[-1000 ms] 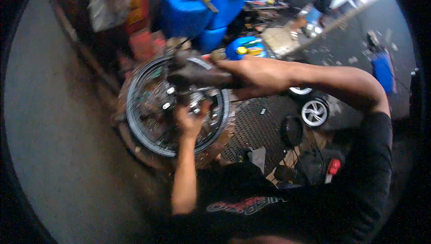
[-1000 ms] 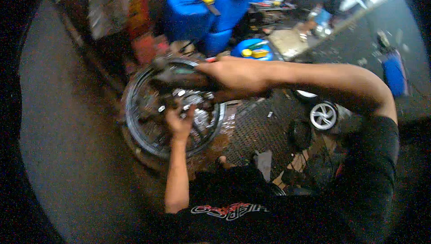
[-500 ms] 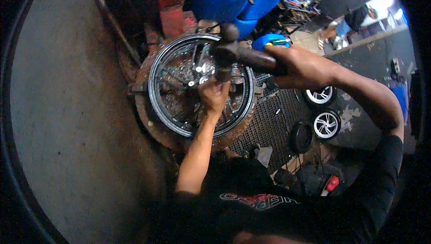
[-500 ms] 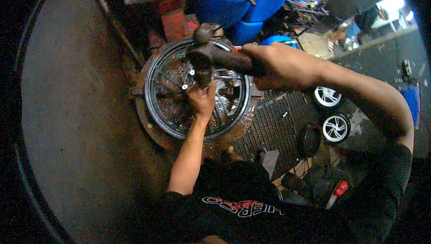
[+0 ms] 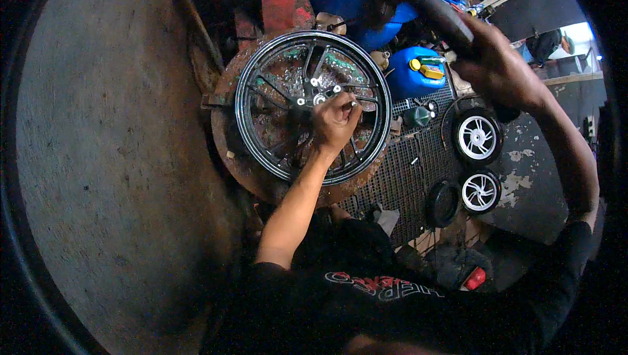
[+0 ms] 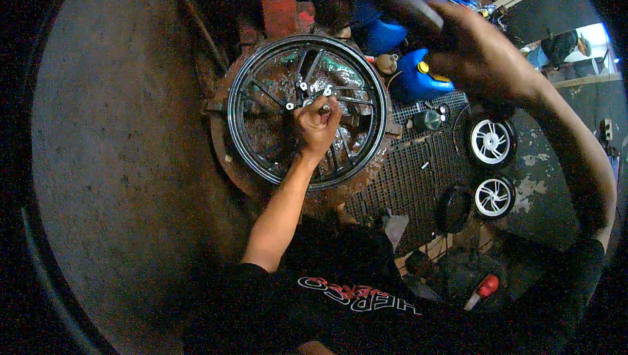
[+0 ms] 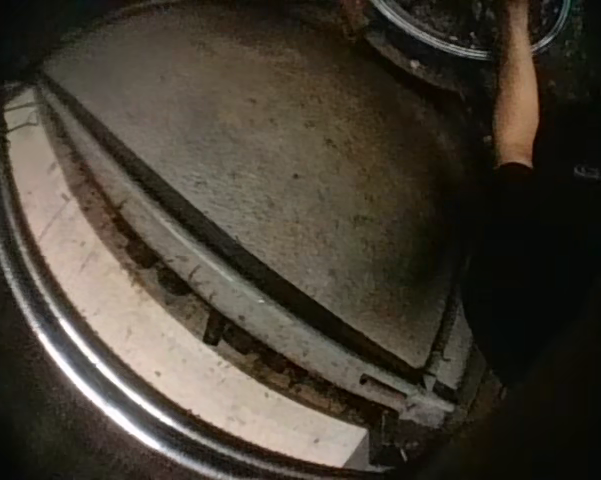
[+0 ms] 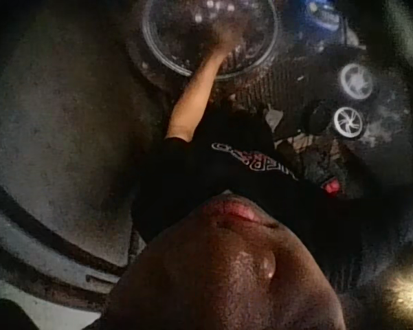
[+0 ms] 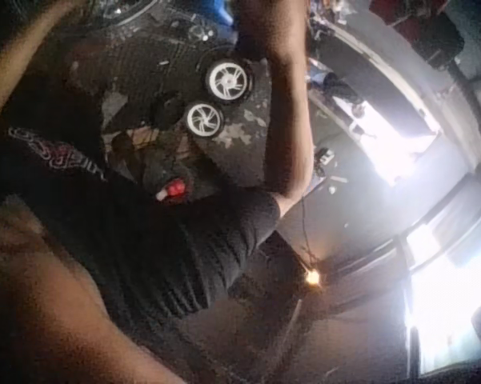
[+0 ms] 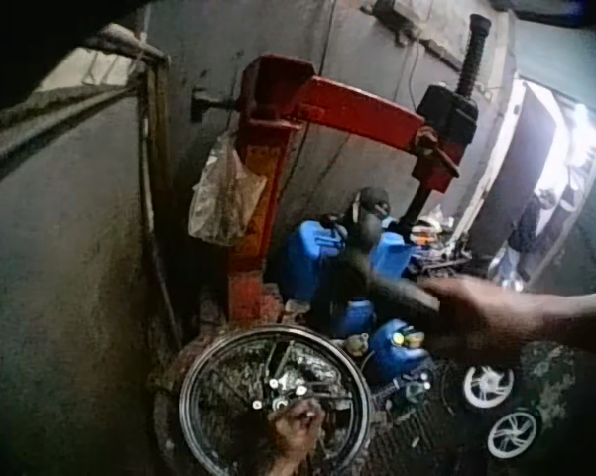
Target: The person uses a hammer and a metal punch to drive a component out of the center of a motorcycle wheel rim. The rim is supported on a tire changing machine while the person strikes the punch repeatedly to displace the part.
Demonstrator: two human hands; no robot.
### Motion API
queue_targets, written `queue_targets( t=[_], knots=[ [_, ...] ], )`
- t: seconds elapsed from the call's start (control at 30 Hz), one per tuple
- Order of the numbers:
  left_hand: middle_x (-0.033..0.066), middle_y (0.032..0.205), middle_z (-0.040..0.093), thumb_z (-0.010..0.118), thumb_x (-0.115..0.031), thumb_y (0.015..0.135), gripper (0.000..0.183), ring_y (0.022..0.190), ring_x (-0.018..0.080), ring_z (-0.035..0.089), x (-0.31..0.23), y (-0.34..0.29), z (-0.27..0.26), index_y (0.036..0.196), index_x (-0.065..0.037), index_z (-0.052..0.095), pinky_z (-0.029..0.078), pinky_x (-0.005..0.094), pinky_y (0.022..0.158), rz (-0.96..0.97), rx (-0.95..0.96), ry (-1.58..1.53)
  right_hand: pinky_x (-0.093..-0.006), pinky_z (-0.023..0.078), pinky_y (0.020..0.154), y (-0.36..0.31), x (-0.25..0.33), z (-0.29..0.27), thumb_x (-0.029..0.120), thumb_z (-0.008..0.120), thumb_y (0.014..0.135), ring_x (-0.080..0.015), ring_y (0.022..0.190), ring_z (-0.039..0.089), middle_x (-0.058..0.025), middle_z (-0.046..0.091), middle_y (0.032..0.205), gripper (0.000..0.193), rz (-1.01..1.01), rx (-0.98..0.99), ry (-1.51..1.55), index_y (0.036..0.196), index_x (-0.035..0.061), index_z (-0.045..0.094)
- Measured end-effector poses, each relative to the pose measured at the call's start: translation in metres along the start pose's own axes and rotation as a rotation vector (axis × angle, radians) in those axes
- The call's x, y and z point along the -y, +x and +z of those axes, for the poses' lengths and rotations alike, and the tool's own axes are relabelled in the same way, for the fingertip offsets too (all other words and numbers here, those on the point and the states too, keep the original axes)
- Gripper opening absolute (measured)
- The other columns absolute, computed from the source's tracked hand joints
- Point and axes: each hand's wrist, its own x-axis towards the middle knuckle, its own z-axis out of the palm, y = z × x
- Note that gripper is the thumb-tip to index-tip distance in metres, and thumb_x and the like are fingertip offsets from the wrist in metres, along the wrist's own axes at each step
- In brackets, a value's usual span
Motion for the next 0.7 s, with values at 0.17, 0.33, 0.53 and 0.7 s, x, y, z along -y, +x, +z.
queue_targets(
  t=[0.17, 0.33, 0.53, 0.7],
  knots=[
    [0.0125, 0.070, 0.061, 0.070, -0.004, 0.071, 0.015, 0.060, 0.0291, 0.061, 0.004, -0.007, 0.020, 0.080, -0.003, 0.059, 0.046, 0.0356, 0.052, 0.238, -0.055, 0.146, -0.0334, 0.044, 0.075, -0.022, 0.003, 0.015, 0.001, 0.063, 0.072, -0.0224, 0.084, 0.054, -0.0117, 0.056, 0.089, 0.058, -0.007, 0.271, -0.323, 0.125, 0.0011, 0.042],
    [0.0120, 0.072, 0.061, 0.068, -0.002, 0.071, 0.014, 0.061, 0.0302, 0.060, 0.001, -0.005, 0.010, 0.079, -0.004, 0.058, 0.046, 0.0357, 0.053, 0.036, -0.034, 0.019, -0.0298, 0.044, 0.069, -0.020, 0.009, -0.004, -0.004, 0.059, 0.070, -0.0145, 0.076, 0.050, -0.0059, 0.052, 0.098, 0.068, 0.128, 0.083, -0.035, 0.134, 0.0029, 0.036],
    [0.0136, 0.069, 0.059, 0.067, -0.003, 0.072, 0.011, 0.060, 0.0311, 0.059, 0.006, -0.008, 0.017, 0.077, -0.005, 0.058, 0.045, 0.0363, 0.052, 0.180, -0.050, 0.176, -0.0389, 0.043, 0.088, -0.030, 0.000, 0.026, 0.001, 0.067, 0.071, -0.0294, 0.100, 0.056, -0.0182, 0.058, 0.112, 0.065, 0.040, 0.437, -0.179, 0.130, 0.0025, 0.040],
    [0.0127, 0.066, 0.057, 0.065, -0.003, 0.075, 0.011, 0.059, 0.0316, 0.058, -0.004, -0.001, 0.009, 0.072, -0.005, 0.055, 0.044, 0.0378, 0.051, 0.028, -0.050, 0.031, -0.0258, 0.043, 0.066, -0.015, 0.009, -0.008, -0.002, 0.060, 0.071, -0.0103, 0.073, 0.048, -0.0030, 0.050, 0.083, 0.051, -0.019, -0.042, -0.113, 0.120, 0.0019, 0.046]
  ],
)
